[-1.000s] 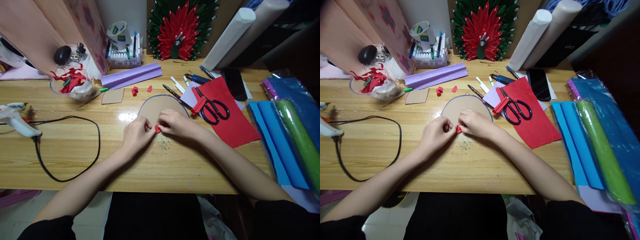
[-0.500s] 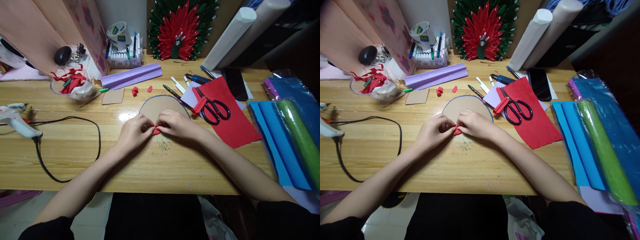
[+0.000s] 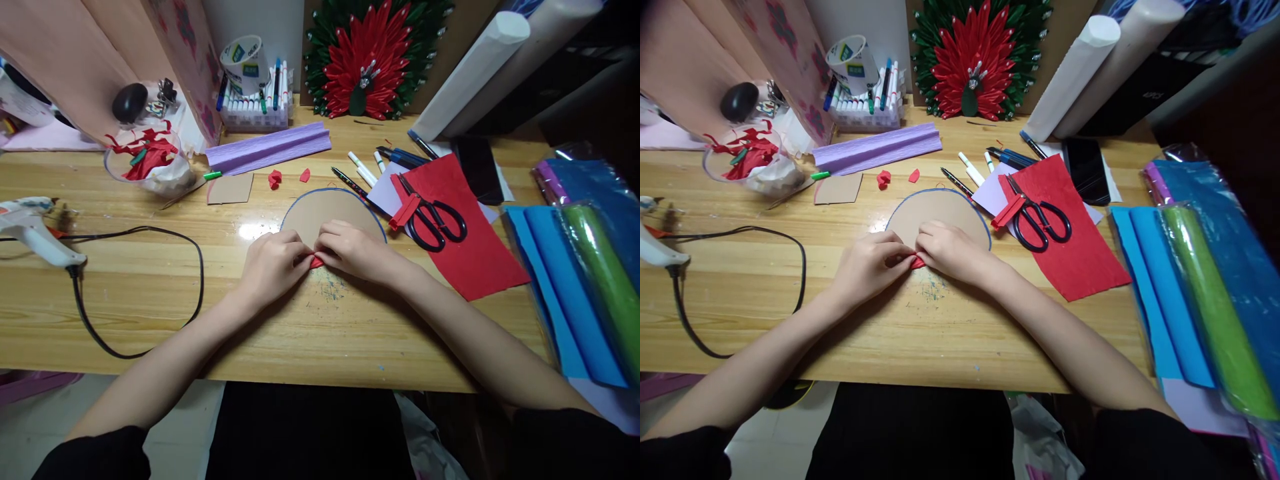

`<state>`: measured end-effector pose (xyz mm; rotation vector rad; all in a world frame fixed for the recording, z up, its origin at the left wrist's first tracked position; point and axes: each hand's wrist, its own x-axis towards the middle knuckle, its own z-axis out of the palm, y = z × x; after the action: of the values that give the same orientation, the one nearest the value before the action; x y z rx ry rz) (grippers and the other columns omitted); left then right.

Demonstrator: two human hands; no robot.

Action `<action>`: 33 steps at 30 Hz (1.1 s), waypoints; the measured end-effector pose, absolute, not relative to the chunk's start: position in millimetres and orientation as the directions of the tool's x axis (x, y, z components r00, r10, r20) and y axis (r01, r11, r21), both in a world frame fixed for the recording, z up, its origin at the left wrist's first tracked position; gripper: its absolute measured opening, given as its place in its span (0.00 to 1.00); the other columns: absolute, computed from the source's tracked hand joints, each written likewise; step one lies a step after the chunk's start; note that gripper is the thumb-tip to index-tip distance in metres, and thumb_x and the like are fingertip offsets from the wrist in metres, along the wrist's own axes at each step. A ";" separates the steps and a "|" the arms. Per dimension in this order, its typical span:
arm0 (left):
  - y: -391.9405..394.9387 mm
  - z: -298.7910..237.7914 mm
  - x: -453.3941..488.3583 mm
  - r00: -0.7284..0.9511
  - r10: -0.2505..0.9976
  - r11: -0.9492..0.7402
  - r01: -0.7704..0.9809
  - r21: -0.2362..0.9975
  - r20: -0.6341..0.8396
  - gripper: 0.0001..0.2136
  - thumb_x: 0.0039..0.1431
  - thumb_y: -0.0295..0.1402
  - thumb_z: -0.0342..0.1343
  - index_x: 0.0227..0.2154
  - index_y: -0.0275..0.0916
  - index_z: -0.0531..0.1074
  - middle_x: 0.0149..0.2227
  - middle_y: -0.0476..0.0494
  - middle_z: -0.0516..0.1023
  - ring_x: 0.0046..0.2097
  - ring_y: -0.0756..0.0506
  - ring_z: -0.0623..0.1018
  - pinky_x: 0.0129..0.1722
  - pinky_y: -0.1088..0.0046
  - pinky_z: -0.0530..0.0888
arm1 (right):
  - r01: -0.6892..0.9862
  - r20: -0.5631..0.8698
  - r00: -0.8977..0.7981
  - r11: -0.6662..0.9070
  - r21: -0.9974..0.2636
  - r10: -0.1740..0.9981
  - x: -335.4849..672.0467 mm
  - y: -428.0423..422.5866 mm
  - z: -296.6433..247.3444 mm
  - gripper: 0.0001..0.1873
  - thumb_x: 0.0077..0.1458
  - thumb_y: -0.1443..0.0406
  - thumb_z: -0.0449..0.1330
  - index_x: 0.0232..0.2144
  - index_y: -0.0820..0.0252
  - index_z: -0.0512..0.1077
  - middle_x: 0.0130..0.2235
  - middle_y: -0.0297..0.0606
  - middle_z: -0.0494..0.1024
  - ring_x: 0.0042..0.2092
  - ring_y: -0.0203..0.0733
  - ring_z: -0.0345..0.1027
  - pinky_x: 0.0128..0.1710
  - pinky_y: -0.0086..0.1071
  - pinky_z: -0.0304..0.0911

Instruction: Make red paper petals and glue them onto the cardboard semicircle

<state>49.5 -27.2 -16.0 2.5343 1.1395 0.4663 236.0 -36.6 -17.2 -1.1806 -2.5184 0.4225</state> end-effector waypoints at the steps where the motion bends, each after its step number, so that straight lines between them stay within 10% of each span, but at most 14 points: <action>1: -27.0 -16.1 49.3 0.626 0.762 -0.629 0.655 0.418 0.165 0.10 0.57 0.36 0.54 0.28 0.39 0.78 0.29 0.46 0.76 0.29 0.50 0.70 0.28 0.73 0.62 | 0.685 0.169 -0.603 0.615 -0.391 0.779 235.7 -36.7 -17.4 0.09 0.57 0.68 0.53 0.28 0.64 0.71 0.30 0.42 0.71 0.34 0.42 0.62 0.34 0.34 0.59; 33: -26.6 -21.1 51.7 0.712 0.643 -0.763 0.628 0.154 0.282 0.13 0.59 0.34 0.49 0.22 0.36 0.71 0.26 0.45 0.73 0.27 0.49 0.68 0.27 0.70 0.61 | 0.621 0.123 -0.611 0.569 -0.539 0.782 244.3 -32.4 -11.9 0.04 0.54 0.71 0.56 0.29 0.62 0.70 0.31 0.40 0.71 0.35 0.40 0.64 0.34 0.32 0.60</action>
<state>51.7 -26.6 -21.1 2.8637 1.0629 0.4982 244.3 -32.4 -11.9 -1.1436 -2.4569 0.6458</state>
